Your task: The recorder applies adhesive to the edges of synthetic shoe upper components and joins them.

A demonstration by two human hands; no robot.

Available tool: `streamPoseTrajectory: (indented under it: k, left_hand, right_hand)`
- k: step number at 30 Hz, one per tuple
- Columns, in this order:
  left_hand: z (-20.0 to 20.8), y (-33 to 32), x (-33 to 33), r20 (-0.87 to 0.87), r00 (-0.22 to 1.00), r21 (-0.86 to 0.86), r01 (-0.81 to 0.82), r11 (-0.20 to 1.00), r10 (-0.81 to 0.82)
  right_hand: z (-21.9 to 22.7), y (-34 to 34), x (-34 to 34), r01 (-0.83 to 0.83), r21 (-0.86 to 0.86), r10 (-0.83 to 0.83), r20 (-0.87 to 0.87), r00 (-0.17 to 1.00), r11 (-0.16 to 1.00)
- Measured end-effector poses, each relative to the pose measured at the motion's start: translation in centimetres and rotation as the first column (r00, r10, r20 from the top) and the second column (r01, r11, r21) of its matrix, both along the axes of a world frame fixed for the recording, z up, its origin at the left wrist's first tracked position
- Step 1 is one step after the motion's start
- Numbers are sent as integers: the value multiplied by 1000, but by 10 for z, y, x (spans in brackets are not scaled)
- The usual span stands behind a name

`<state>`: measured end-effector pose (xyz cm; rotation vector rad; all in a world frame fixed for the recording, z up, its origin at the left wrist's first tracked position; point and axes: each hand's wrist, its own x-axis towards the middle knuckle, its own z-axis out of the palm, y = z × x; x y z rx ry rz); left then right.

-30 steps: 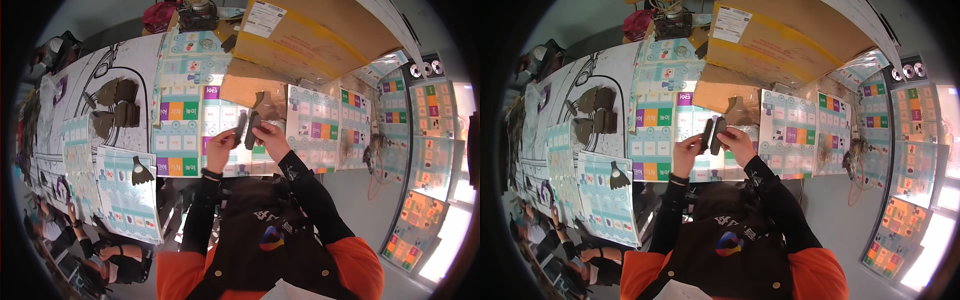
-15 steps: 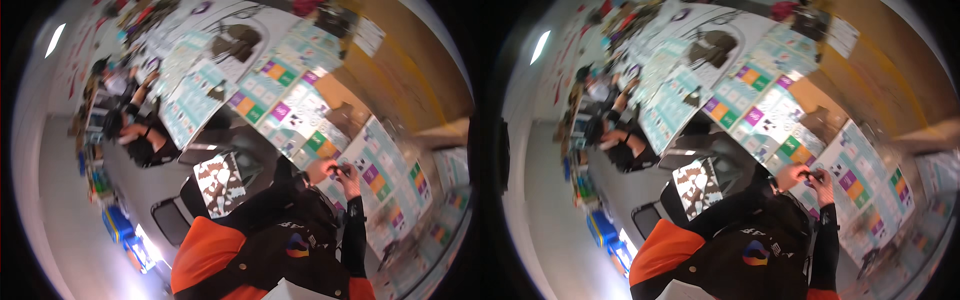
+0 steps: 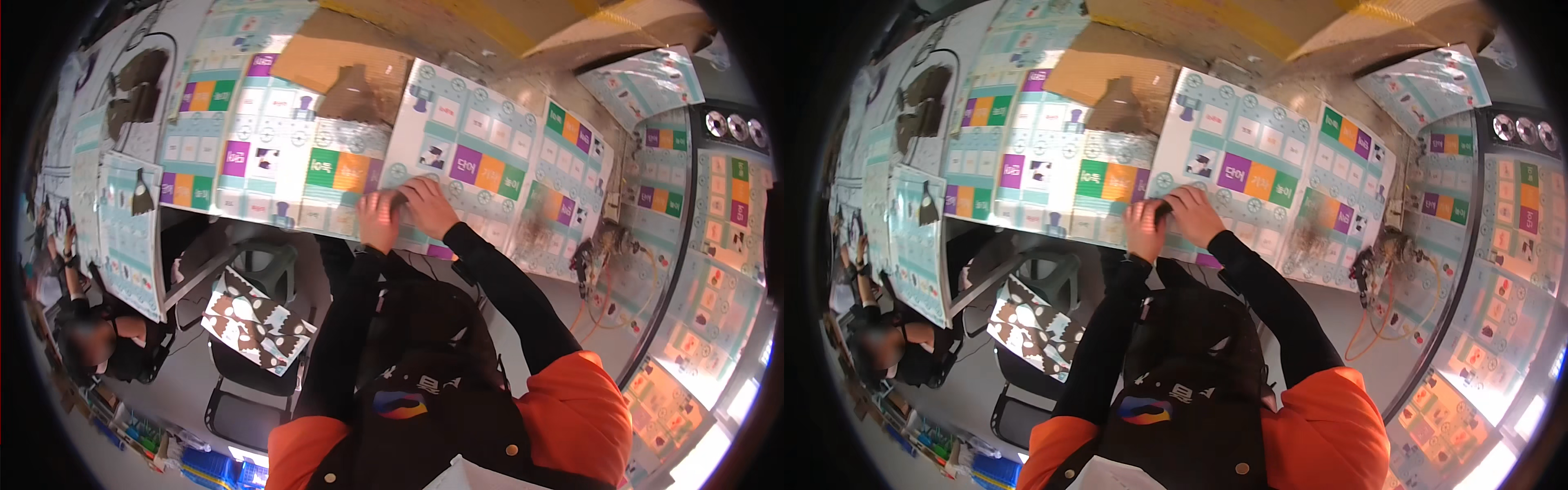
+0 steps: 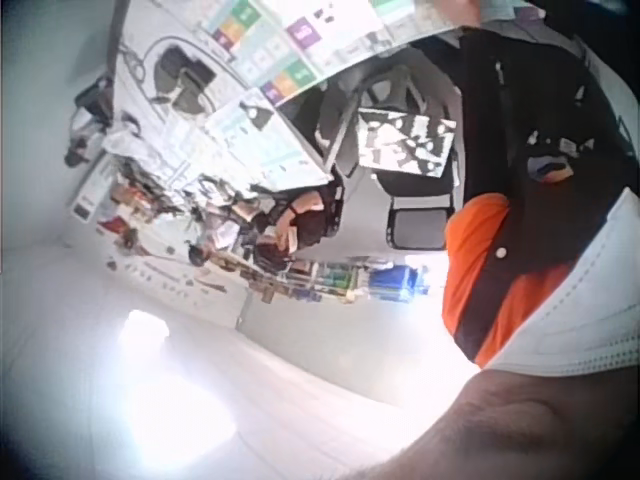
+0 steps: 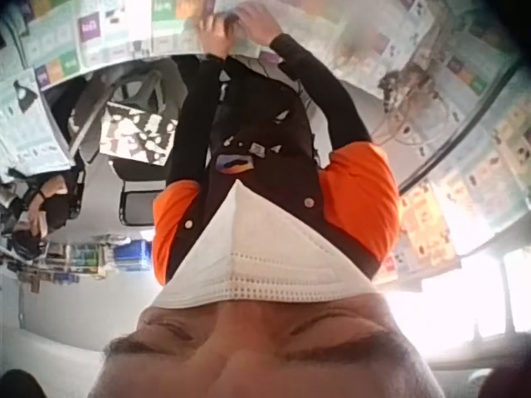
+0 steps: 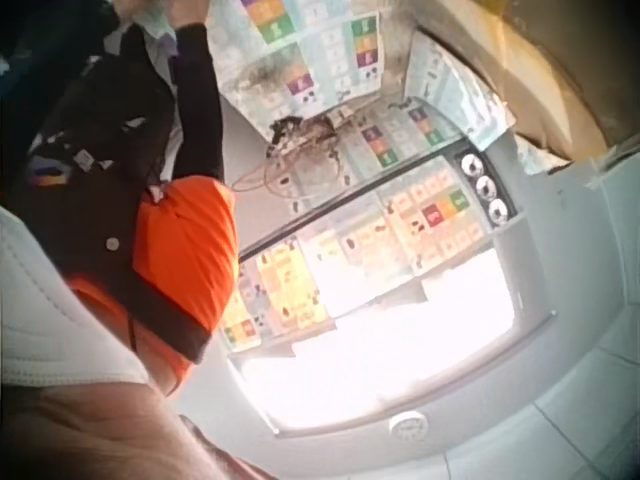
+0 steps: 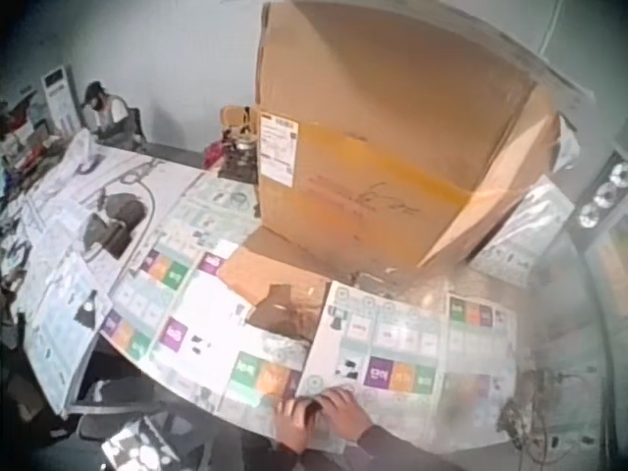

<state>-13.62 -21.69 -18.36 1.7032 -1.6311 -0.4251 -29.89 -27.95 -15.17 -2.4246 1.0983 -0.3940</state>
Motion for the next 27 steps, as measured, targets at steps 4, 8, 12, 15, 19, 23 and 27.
streamPoseTrajectory:
  k: [4, 8, 12, 15, 19, 23, 27]
  left_hand:
    - [-4, -4, -28, -155, 987, -1, -38, 999, 37]
    - [-7, 2, -35, -176, 982, 3, -61, 998, 60]
    - [-6, 1, -30, -166, 986, -13, 5, 1000, -7]
    - [1, 3, -15, -187, 981, -4, 47, 999, -47]
    - [64, 2, -9, -533, 846, 61, 34, 998, 4]
    - [105, 12, 27, -759, -151, 522, 439, 731, 633]
    - [140, 15, 23, -899, 191, 437, 355, 826, 394]
  right_hand:
    - [-13, 12, -6, 16, 71, -23, 94, 995, 997]
    - [-21, 25, -5, 118, 133, -145, 220, 965, 984]
    - [-18, 21, -10, 113, 118, -141, 258, 956, 986]
    - [0, 9, -15, 56, 175, -80, 137, 987, 983]
    - [50, 5, -24, 100, 148, -129, 203, 971, 984]
    - [101, 4, -22, 122, -163, -63, 326, 943, 979]
    - [133, 10, -17, -68, -201, 135, 342, 930, 977]
